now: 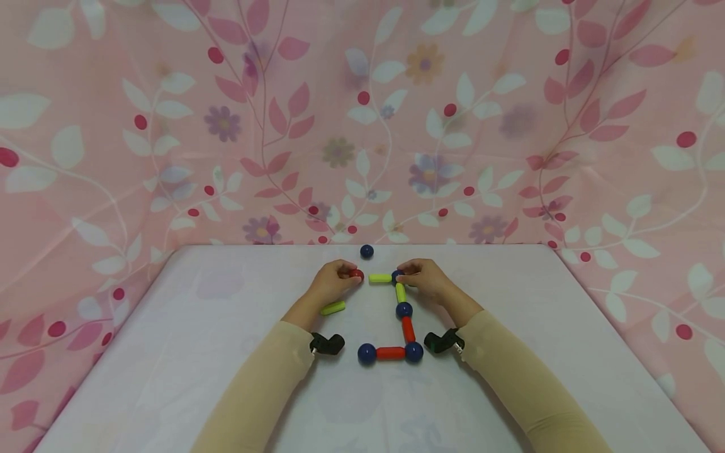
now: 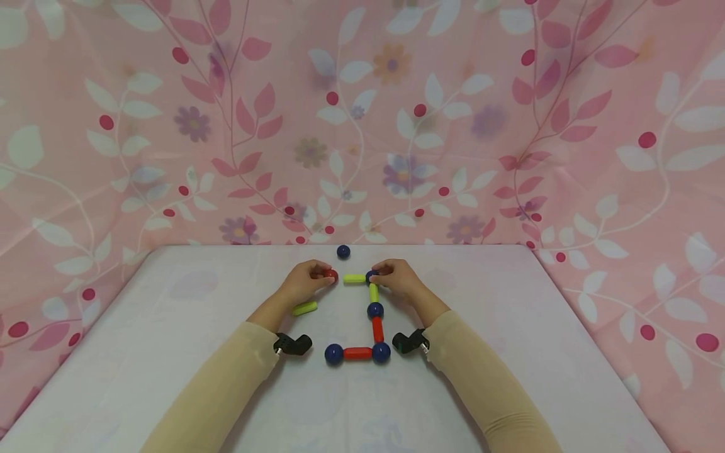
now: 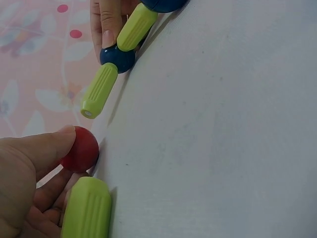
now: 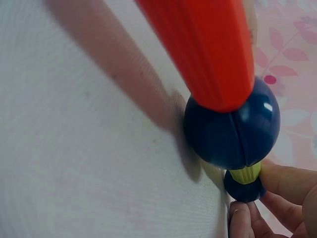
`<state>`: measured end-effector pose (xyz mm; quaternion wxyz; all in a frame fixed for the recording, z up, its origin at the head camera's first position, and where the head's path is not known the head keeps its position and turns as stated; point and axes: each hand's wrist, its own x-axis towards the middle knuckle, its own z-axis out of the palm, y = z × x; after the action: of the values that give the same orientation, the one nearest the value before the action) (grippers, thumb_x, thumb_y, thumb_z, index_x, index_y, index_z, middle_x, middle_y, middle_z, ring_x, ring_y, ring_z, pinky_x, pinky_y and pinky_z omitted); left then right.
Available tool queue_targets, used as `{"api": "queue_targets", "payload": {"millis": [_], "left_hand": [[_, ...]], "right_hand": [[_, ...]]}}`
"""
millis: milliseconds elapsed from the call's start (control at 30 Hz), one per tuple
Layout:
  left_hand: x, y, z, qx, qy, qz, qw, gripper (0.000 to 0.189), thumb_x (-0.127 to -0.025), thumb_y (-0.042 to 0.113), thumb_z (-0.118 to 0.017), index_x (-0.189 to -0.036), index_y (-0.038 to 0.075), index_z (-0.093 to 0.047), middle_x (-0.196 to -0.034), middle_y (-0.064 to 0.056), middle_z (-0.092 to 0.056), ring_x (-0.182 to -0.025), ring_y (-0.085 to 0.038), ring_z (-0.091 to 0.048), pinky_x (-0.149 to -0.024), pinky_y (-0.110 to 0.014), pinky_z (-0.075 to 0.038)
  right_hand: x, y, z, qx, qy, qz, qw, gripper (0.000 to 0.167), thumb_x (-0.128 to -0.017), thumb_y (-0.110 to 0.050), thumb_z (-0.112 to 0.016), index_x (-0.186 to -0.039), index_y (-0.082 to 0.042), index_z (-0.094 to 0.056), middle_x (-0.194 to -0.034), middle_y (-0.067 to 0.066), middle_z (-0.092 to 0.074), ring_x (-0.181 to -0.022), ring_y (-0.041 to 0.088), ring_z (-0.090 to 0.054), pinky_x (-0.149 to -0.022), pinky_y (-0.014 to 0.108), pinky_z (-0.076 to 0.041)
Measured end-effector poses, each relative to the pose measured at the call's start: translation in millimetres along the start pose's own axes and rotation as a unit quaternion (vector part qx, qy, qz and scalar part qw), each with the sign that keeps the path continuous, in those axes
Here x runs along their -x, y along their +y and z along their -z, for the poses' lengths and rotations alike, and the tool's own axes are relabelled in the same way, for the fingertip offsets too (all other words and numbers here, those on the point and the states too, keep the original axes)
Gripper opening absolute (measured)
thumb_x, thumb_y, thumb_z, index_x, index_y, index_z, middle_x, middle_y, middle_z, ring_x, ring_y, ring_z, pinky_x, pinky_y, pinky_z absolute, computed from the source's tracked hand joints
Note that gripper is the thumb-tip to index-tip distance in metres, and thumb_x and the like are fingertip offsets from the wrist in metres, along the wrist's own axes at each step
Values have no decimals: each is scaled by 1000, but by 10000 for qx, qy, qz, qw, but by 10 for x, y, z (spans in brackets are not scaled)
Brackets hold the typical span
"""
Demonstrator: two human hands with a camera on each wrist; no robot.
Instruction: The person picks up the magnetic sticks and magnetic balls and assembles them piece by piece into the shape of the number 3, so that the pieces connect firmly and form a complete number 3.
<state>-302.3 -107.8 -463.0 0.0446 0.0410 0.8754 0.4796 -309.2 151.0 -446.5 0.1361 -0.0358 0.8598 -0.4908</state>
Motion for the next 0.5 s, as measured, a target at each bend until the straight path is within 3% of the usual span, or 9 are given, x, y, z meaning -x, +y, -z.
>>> {"api": "queue_targets", "payload": {"millis": [500], "left_hand": [[14, 41, -50, 77, -80, -71, 9999, 33, -89, 28, -78, -115, 9, -69, -105, -3, -68, -96, -19, -62, -89, -34, -52]], "right_hand": [[-9, -24, -4, -59, 30, -76, 9999, 33, -94, -20, -73, -125, -8, -68, -119, 13, -62, -101, 26, -56, -87, 33, -49]]}}
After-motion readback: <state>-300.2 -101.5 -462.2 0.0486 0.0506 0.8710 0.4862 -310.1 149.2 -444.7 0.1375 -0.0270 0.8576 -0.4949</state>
